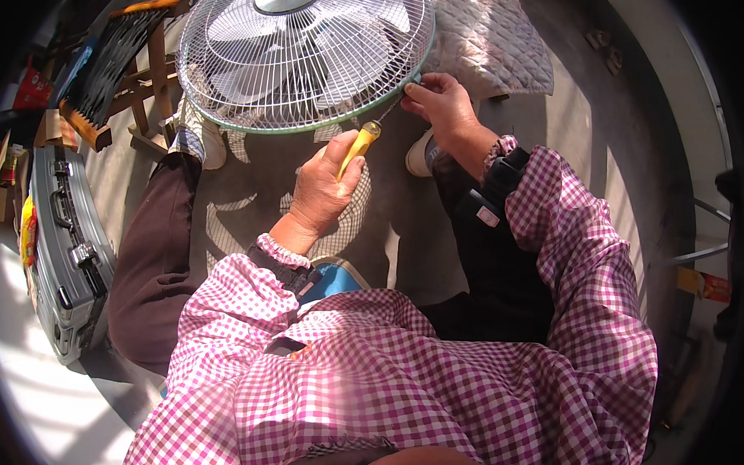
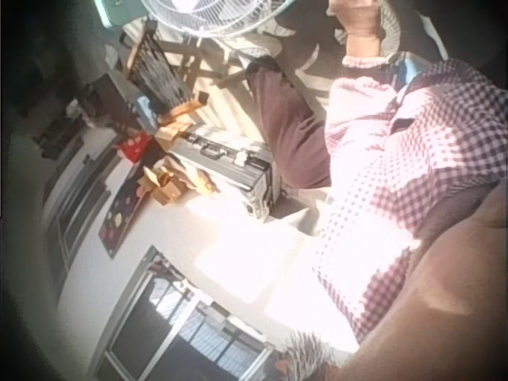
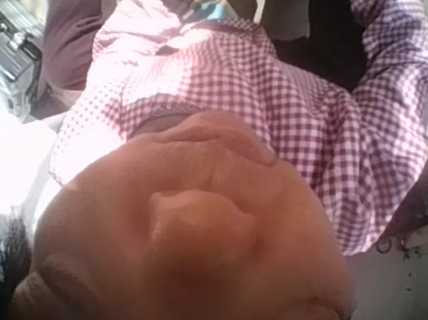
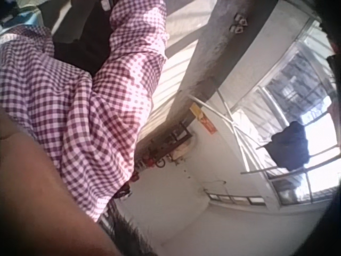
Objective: The person uses a screwdriver to loosen and tighten screws on the front grille of a standing fan. They repeatedly adjust the screwdriver and reposition their hands while working on the fan's outer ring.
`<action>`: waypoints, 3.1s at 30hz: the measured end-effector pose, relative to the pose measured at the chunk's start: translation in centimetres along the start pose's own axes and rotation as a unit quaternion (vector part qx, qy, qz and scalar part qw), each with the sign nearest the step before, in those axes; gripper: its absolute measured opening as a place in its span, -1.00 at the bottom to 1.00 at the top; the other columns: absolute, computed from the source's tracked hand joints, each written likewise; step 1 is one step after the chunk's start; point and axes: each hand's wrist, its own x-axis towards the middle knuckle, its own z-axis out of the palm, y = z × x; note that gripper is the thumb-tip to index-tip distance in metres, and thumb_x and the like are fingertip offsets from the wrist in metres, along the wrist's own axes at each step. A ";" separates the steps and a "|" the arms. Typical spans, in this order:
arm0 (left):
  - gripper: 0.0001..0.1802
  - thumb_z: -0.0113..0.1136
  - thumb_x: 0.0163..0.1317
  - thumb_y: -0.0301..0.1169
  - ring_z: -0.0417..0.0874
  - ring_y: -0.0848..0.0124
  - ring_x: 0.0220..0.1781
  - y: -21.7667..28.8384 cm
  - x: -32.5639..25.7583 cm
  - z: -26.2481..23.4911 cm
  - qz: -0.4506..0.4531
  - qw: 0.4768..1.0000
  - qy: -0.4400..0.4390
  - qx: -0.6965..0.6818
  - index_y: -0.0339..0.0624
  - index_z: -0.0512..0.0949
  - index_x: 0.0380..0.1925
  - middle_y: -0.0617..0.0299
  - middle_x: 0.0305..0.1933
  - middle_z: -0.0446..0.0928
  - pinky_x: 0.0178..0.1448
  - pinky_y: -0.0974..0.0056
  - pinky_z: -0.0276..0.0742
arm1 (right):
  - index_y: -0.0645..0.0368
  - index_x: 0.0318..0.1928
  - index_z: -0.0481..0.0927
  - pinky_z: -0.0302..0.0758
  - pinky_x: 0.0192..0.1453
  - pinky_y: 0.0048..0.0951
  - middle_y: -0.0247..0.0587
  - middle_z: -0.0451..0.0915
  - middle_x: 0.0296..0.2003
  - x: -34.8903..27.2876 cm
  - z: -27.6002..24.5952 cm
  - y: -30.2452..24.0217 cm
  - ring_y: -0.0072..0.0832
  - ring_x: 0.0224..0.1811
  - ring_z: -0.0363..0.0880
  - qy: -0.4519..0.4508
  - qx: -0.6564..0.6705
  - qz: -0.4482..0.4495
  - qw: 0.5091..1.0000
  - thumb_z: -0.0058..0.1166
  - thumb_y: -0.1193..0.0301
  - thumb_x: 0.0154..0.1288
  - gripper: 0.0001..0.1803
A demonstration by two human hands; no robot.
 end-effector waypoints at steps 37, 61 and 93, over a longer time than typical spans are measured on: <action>-0.49 0.22 0.34 -0.28 0.49 0.60 -0.41 1.2 -1.0 1.4 -0.173 0.867 -0.026 -0.466 -0.19 0.35 0.22 0.05 0.02 0.55 -0.44 0.43 0.51 | 0.44 0.06 0.36 0.67 -0.01 -0.39 -0.09 0.54 -0.13 -0.1 0.4 -0.2 -0.36 -0.18 0.63 0.017 -0.009 0.001 1.000 0.19 0.55 0.28 -0.59; -0.60 0.09 0.42 -0.25 0.49 0.56 -0.53 1.3 -0.9 3.4 -0.113 0.954 -0.020 -0.278 -0.15 0.38 0.18 0.27 -0.34 0.56 -0.47 0.43 0.46 | 0.40 0.00 0.37 0.67 -0.06 -0.39 -0.09 0.58 -0.19 -0.1 0.7 0.1 -0.36 -0.17 0.65 0.021 -0.022 -0.010 0.999 0.17 0.54 0.30 -0.66; -0.67 0.06 0.43 -0.22 0.38 0.52 -0.71 0.5 -0.9 2.1 -0.254 0.852 -0.085 -0.450 -0.02 0.43 0.13 0.24 -0.39 0.52 -0.64 0.43 0.30 | 0.44 0.05 0.32 0.67 -0.07 -0.41 -0.10 0.58 -0.20 -0.2 0.9 0.6 -0.42 -0.20 0.64 0.018 -0.060 -0.039 0.997 0.13 0.57 0.30 -0.61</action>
